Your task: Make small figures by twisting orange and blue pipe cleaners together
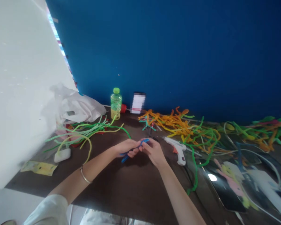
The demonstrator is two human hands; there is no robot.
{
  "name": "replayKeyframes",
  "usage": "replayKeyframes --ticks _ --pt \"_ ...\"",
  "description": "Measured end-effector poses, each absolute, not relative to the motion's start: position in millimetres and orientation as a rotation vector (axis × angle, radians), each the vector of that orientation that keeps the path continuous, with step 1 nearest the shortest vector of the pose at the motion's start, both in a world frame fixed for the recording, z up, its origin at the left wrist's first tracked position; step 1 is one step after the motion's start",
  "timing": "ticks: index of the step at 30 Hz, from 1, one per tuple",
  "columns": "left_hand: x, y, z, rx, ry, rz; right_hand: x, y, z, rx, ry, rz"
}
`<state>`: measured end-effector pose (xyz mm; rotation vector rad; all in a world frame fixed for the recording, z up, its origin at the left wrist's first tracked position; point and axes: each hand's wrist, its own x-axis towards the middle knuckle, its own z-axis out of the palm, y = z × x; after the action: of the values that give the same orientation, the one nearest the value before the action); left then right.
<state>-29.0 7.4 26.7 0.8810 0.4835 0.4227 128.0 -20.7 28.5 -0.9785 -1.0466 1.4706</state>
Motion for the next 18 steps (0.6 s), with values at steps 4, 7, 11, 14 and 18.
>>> replayKeyframes --ticks 4,7,11,14,18 --pt "-21.6 13.1 13.4 0.623 0.388 0.439 125.9 -13.0 23.2 -0.946 -0.947 1.514" --pt "-16.8 14.5 6.3 0.592 0.399 0.475 125.5 -7.9 13.8 -0.971 -0.877 1.485" --pt "-15.5 15.9 -0.6 0.636 0.461 0.566 125.6 -3.4 -2.4 -1.036 -0.846 1.369" --pt "-16.9 16.5 -4.1 0.598 0.458 0.585 127.4 -3.3 -8.9 -1.095 -0.948 1.342" --pt "-18.6 15.2 -3.2 0.416 0.380 0.508 130.1 -6.2 -7.1 -1.124 -0.990 1.340"
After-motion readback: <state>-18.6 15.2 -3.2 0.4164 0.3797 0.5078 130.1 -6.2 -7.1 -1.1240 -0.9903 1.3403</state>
